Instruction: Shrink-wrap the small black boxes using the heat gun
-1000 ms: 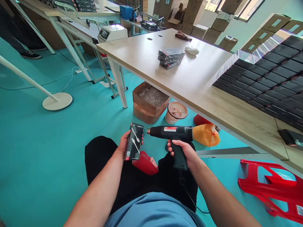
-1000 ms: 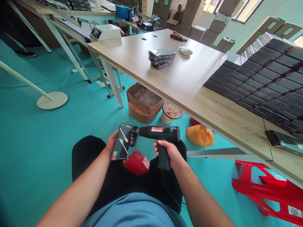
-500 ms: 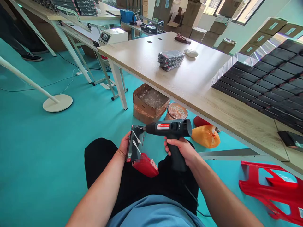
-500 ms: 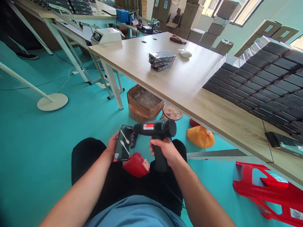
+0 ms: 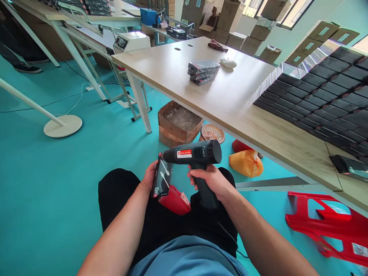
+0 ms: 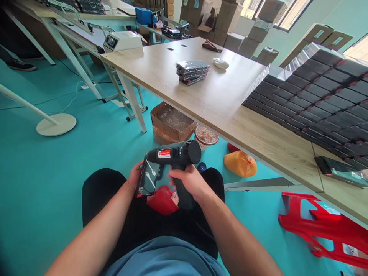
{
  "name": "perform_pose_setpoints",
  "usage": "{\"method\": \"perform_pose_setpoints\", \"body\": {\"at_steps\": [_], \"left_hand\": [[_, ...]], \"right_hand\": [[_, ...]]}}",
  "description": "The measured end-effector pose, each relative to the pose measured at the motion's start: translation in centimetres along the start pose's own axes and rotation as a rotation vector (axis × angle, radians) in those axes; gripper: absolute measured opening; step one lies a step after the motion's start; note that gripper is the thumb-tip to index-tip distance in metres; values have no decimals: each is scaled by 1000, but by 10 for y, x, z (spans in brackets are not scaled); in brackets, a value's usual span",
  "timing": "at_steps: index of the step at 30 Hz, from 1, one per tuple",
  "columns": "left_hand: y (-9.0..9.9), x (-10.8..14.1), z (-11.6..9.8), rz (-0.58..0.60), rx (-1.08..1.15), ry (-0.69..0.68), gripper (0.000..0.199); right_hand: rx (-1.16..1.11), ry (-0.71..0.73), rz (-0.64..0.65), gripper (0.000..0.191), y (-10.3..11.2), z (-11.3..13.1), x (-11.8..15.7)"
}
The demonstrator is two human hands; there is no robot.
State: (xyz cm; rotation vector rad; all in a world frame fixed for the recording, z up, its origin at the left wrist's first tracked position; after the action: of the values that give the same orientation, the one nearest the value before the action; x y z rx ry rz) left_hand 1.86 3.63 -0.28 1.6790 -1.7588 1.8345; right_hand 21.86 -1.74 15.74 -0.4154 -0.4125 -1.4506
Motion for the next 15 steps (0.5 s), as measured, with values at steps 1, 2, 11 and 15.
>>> {"method": "perform_pose_setpoints", "body": {"at_steps": [1, 2, 11, 15], "left_hand": [[1, 0, 0, -6, 2, -3, 59], [1, 0, 0, -1, 7, -3, 58], [5, -12, -1, 16, 86, -33, 49], [1, -12, 1, 79, 120, -7, 55]], "right_hand": [[14, -2, -29, 33, 2, 0, -2], [26, -12, -83, 33, 6, -1, -3], [364, -14, 351, 12, -19, 3, 27], [296, 13, 96, 20, -4, 8, 20]]}}
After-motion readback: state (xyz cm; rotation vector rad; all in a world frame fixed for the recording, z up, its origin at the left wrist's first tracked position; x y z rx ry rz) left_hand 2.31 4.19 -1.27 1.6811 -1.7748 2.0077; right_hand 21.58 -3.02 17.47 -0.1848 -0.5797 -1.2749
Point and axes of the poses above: each hand's wrist, its own x-axis away from the middle knuckle, its own y-axis out of the back of the hand, z = x × y, the point moved 7 cm from there along -x, towards the middle knuckle, and after that the axes turned 12 degrees about x, right-handed, at the moved point
